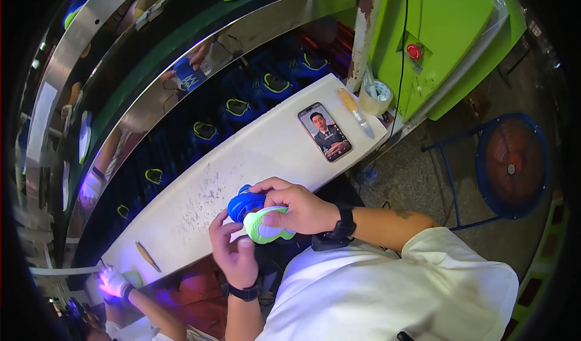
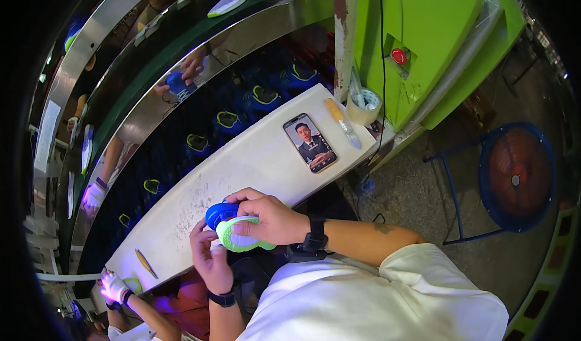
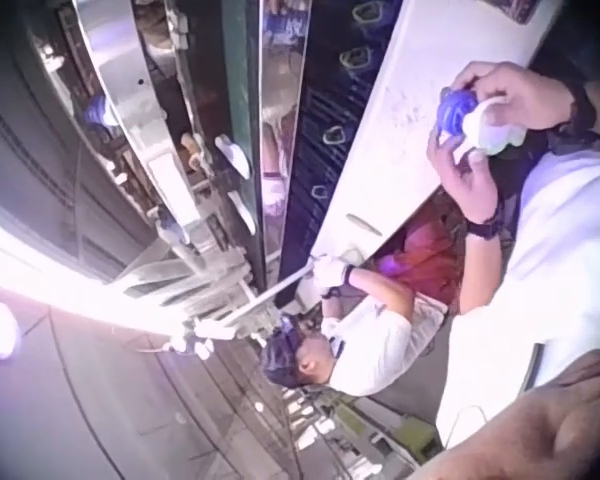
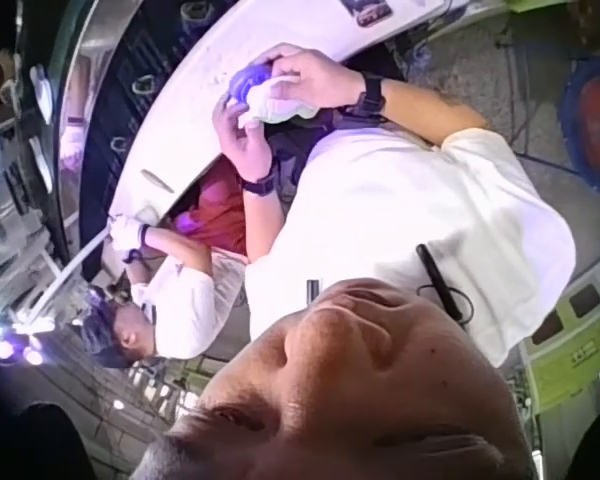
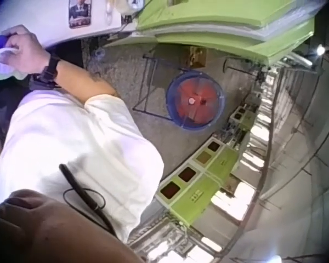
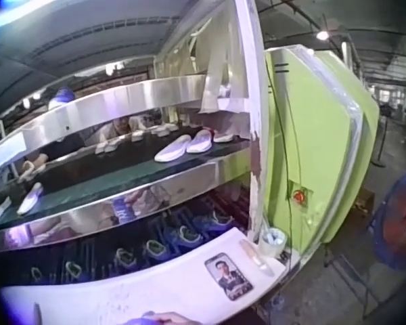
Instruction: The person is assembling shoe components, applying blue and yellow parts to the base of the shoe at a factory workbench.
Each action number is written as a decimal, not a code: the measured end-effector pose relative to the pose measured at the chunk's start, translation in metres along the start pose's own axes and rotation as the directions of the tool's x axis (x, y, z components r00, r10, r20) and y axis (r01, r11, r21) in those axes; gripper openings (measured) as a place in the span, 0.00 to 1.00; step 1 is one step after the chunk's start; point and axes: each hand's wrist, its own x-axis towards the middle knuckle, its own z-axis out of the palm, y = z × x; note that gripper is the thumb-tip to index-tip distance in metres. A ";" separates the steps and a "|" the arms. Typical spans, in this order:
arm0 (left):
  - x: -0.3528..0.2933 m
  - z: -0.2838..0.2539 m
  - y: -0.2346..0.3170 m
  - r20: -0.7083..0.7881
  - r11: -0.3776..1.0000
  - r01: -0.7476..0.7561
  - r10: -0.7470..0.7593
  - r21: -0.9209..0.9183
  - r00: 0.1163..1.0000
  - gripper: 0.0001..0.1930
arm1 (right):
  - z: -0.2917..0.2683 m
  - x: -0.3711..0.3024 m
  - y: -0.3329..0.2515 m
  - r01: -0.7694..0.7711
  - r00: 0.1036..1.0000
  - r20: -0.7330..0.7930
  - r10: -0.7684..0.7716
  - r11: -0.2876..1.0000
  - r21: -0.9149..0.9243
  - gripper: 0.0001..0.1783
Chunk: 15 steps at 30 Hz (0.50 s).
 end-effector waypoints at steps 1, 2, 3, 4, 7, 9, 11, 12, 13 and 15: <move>-0.002 0.007 0.006 0.035 0.993 -0.083 0.080 0.087 0.996 0.14 | 0.002 0.000 -0.001 -0.010 1.000 0.013 0.010 1.000 0.001 0.10; -0.005 0.014 0.006 -0.001 0.998 -0.065 0.065 0.008 0.998 0.13 | 0.003 0.001 -0.003 -0.005 1.000 0.006 0.005 1.000 -0.016 0.11; -0.007 0.015 0.003 -0.007 0.999 -0.053 0.053 0.005 0.999 0.13 | 0.004 0.000 -0.003 -0.002 1.000 -0.005 0.002 0.999 -0.033 0.11; -0.008 0.016 -0.002 -0.008 0.996 -0.071 0.071 0.045 0.997 0.13 | 0.004 0.000 0.000 0.011 1.000 -0.017 -0.012 0.998 -0.061 0.13; -0.012 0.016 -0.008 -0.008 0.995 -0.069 0.070 0.070 0.998 0.12 | 0.002 -0.004 -0.006 -0.023 0.999 -0.049 0.017 0.991 -0.131 0.15; -0.017 0.015 -0.005 -0.003 0.998 -0.035 0.035 -0.050 0.999 0.13 | 0.006 -0.009 -0.002 -0.016 0.998 -0.058 0.006 0.987 -0.161 0.17; -0.020 0.013 -0.005 0.002 0.998 -0.055 0.055 -0.017 0.998 0.14 | 0.006 -0.014 -0.001 0.042 0.997 -0.064 -0.053 0.985 -0.166 0.17; -0.024 0.010 -0.006 0.021 0.996 -0.083 0.083 0.013 0.996 0.14 | 0.007 -0.018 -0.002 0.033 0.997 -0.063 -0.043 0.986 -0.164 0.17; -0.026 0.010 -0.006 0.038 0.996 -0.090 0.090 0.013 0.995 0.15 | 0.005 -0.021 -0.004 0.021 0.998 -0.048 -0.031 0.981 -0.192 0.17; -0.028 0.013 -0.010 0.062 0.997 -0.071 0.071 0.006 0.996 0.15 | 0.001 -0.026 -0.002 0.034 0.998 -0.037 -0.043 0.974 -0.225 0.17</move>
